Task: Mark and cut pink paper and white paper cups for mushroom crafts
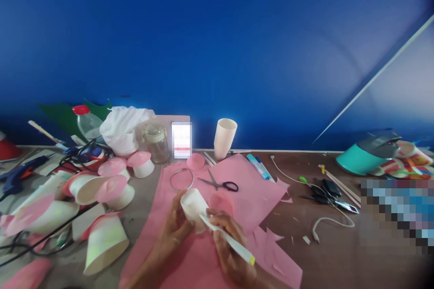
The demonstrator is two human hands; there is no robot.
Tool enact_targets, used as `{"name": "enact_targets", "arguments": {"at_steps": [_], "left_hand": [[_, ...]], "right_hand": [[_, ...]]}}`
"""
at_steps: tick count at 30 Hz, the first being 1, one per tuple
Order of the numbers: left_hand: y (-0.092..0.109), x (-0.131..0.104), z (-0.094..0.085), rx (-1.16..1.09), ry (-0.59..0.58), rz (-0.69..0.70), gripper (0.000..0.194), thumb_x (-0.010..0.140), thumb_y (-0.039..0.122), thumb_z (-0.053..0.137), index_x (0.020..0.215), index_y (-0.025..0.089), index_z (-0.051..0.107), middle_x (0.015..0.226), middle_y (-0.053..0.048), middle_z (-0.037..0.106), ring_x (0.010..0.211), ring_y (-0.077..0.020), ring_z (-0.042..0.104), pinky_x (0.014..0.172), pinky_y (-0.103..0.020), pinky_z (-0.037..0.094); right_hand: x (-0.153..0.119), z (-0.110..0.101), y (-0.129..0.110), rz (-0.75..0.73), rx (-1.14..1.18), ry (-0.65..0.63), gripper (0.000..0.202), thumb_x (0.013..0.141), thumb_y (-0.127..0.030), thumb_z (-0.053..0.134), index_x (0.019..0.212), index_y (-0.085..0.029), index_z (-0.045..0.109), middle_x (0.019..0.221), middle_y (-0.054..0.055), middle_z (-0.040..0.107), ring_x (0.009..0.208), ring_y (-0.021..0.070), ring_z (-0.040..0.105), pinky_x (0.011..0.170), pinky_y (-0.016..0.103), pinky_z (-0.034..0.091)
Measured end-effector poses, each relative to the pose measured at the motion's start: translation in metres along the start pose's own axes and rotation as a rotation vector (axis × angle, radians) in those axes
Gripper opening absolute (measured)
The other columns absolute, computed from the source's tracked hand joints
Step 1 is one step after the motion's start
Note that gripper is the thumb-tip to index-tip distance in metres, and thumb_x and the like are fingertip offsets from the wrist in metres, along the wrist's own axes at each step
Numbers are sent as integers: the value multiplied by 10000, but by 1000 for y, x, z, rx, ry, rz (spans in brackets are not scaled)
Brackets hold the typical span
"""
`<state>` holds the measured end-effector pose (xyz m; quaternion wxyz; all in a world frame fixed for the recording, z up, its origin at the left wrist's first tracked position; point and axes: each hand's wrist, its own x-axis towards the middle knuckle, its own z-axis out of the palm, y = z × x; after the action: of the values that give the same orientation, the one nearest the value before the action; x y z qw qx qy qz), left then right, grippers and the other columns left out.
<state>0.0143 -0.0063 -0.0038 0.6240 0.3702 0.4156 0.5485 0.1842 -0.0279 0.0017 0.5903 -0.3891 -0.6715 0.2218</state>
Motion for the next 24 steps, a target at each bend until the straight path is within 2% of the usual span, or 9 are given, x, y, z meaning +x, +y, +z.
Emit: {"name": "enact_targets", "arguments": {"at_steps": [5, 10, 12, 15, 18, 21, 24], "left_hand": [[1, -1, -1, -13, 2, -25, 685, 729, 311, 843, 1343, 337, 541, 1153, -59, 706, 1060, -297, 661, 816, -358, 560], [4, -1, 0, 9, -34, -37, 714, 768, 318, 805, 1393, 286, 462, 1117, -60, 700, 1031, -282, 655, 812, -344, 543], [5, -2, 2, 15, -35, -41, 709, 788, 319, 781, 1407, 272, 436, 1109, -57, 694, 1025, -278, 647, 812, -342, 536], [4, -3, 4, 12, -13, -38, 712, 779, 327, 776, 1401, 269, 433, 1159, -69, 677, 1067, -291, 626, 826, -347, 530], [2, -3, 4, 5, -10, -33, 725, 772, 343, 778, 1402, 280, 424, 1220, -79, 659, 1118, -305, 609, 845, -354, 529], [4, -4, 3, 23, -42, -46, 726, 793, 341, 767, 1415, 281, 396, 1229, -79, 660, 1132, -292, 608, 871, -341, 518], [8, -4, 3, 71, -44, -57, 702, 809, 347, 758, 1410, 266, 403, 1223, -75, 663, 1121, -283, 610, 849, -318, 509]], "right_hand": [[4, 1, -1, 103, 27, 20, 170, 1008, -273, 481, 1059, -257, 643, 876, 24, 726, 728, 164, 708, 655, 255, 584], [7, 1, -1, 102, 5, 13, 180, 1001, -297, 493, 1025, -235, 660, 802, 19, 699, 656, 155, 665, 599, 245, 555], [7, 1, 0, 85, -8, 8, 185, 1002, -301, 492, 1029, -237, 663, 815, 22, 711, 676, 163, 685, 617, 254, 568], [6, -1, 1, 41, -27, -1, 170, 1003, -282, 495, 1010, -255, 663, 909, 33, 756, 868, 195, 751, 752, 279, 598], [4, -2, 1, 22, -24, -6, 157, 1004, -286, 506, 1001, -261, 661, 986, 40, 775, 1011, 214, 747, 846, 295, 593], [4, -2, 1, 90, 4, 6, 195, 1017, -321, 479, 1012, -244, 658, 926, 39, 757, 825, 182, 739, 715, 265, 593], [6, -1, 0, 138, -19, 37, 227, 1015, -346, 477, 983, -222, 664, 787, 16, 696, 645, 151, 657, 592, 242, 551]]}}
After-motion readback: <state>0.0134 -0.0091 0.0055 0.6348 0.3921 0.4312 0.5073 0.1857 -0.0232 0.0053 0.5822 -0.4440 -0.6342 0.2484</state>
